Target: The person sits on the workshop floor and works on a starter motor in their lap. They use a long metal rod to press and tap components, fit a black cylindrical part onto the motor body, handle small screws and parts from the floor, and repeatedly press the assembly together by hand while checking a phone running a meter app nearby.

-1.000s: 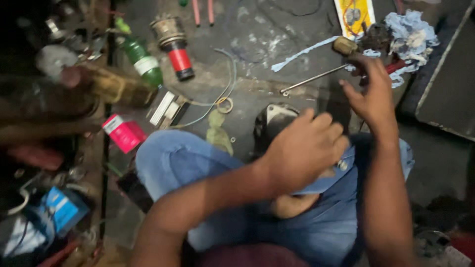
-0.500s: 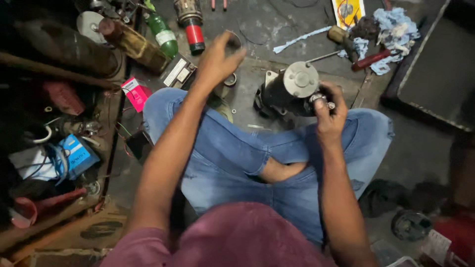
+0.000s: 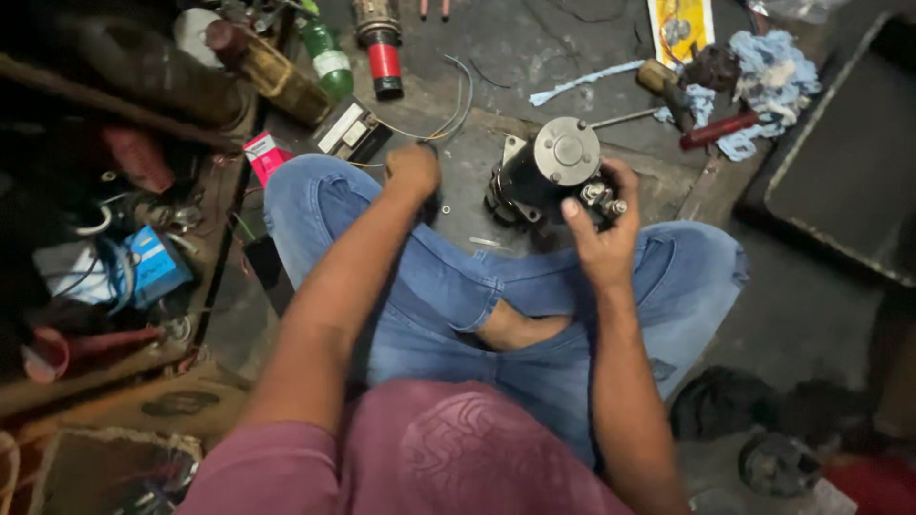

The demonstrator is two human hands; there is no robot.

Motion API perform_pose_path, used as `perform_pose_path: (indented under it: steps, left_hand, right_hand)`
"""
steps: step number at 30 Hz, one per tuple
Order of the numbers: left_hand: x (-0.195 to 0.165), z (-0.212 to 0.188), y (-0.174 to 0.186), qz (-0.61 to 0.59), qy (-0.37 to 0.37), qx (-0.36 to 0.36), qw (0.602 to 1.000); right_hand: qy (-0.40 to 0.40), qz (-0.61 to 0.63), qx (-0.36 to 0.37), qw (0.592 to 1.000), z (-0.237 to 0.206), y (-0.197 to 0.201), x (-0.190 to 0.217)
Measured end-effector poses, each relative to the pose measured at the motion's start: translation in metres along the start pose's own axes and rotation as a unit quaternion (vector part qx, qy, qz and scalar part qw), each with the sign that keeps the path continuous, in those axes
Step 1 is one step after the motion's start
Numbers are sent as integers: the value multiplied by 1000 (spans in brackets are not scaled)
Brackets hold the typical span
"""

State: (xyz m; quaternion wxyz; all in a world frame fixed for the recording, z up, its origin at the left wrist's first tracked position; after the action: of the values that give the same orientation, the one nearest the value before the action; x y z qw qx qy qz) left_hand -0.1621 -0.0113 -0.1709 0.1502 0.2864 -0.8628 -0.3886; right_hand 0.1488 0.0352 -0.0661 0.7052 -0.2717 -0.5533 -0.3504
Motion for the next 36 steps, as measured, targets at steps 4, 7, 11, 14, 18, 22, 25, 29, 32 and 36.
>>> perform_pose_path:
  steps: [4,7,11,14,18,22,25,29,32,36]
  left_hand:
    - [36,-3,51,-46,-34,-108,992]
    - [52,-23,93,-85,-95,-259,957]
    - [60,-41,125,-134,-84,-301,941]
    - [66,-48,126,-221,-120,-360,899]
    - [57,-28,108,-264,-129,-285,912]
    - [18,-12,89,-218,-162,-234,934]
    - [-7,-7,78,-178,-213,-214,937]
    - [-26,3,64,-82,-227,-97,966]
    - [-44,-4,69,-147,-356,-75,920]
    - [-80,-48,75,-418,-559,163,697]
  right_hand:
    - [-28,-23,27,999,1,-1,4]
    - [-55,38,37,997,-2,-4,2]
    - [-22,-18,51,998,-5,-4,3]
    - [-22,-16,56,998,-5,-3,2]
    - [-27,-17,52,998,-6,-3,3]
    - [-28,-19,37,999,-10,-1,2]
    - [-21,-29,-5,999,-14,4,-1]
    - [-83,-52,-9,995,-14,8,-11]
    - [-49,-65,-5,997,-12,8,-8]
    - [-27,-115,54,991,-3,13,1]
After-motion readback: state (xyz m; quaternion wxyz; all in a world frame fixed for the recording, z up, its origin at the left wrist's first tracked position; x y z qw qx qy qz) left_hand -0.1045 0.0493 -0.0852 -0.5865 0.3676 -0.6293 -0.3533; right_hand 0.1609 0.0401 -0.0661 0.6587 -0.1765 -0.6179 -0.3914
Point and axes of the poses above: each hand's wrist, its own z-axis towards the middle knuckle, its own y-axis out of the back of the hand, x = y × z, the point moved 4 cm from there along z, towards the middle knuckle, and after that the axes turned 13 degrees about x, right-handed, at the moved point
